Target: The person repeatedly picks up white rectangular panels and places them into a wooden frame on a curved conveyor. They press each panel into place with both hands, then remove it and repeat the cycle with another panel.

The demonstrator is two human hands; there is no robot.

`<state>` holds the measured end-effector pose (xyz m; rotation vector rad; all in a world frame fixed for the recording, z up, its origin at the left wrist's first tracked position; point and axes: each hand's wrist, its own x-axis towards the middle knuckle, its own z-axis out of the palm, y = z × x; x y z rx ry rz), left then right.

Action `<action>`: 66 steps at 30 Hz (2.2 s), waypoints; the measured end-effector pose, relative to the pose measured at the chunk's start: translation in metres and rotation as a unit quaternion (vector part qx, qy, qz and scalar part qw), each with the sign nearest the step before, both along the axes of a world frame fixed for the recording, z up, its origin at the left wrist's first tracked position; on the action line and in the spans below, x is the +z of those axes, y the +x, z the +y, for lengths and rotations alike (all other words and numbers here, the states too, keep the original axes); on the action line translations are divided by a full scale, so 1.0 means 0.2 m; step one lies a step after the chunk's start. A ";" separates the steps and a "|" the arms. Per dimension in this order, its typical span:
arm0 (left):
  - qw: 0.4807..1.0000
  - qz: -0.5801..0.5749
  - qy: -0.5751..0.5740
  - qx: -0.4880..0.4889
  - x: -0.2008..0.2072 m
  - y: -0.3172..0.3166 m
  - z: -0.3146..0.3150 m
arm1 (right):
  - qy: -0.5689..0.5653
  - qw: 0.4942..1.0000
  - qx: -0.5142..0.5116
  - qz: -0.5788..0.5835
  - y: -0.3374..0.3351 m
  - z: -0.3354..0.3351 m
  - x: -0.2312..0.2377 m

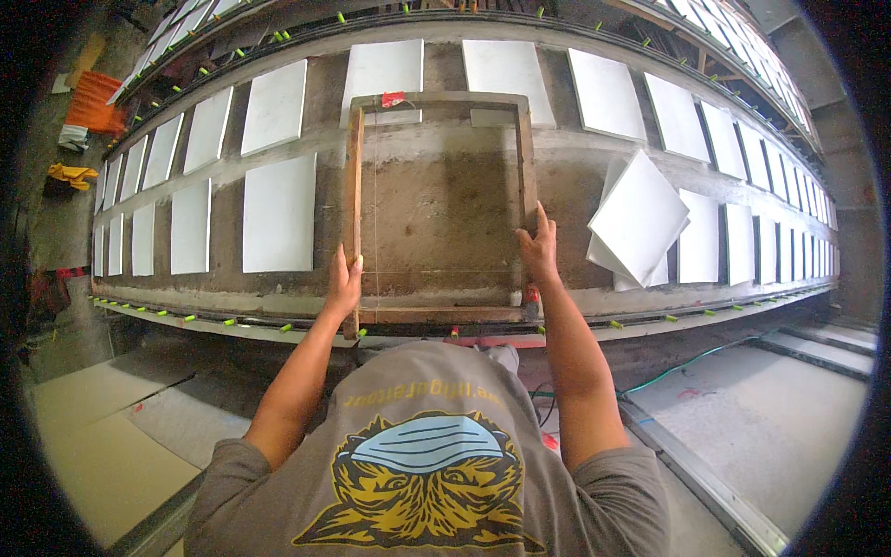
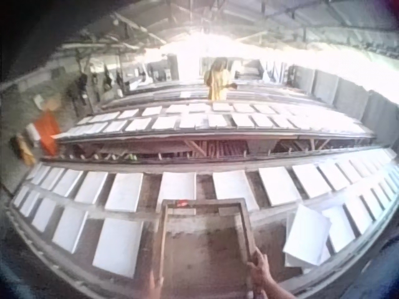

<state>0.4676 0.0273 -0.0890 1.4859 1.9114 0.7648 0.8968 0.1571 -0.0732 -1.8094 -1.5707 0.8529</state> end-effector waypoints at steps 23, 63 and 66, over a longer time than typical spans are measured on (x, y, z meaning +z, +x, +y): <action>0.990 0.047 -0.122 0.054 0.15 0.07 0.16 | 0.009 0.998 -0.024 -0.055 0.05 -0.02 0.04; 0.990 0.078 -0.110 0.044 0.18 0.06 0.14 | -0.026 0.974 -0.098 0.202 -0.41 0.00 0.34; 0.993 0.098 -0.034 0.055 0.13 0.06 0.12 | -0.042 0.988 -0.080 0.123 -0.53 -0.04 0.31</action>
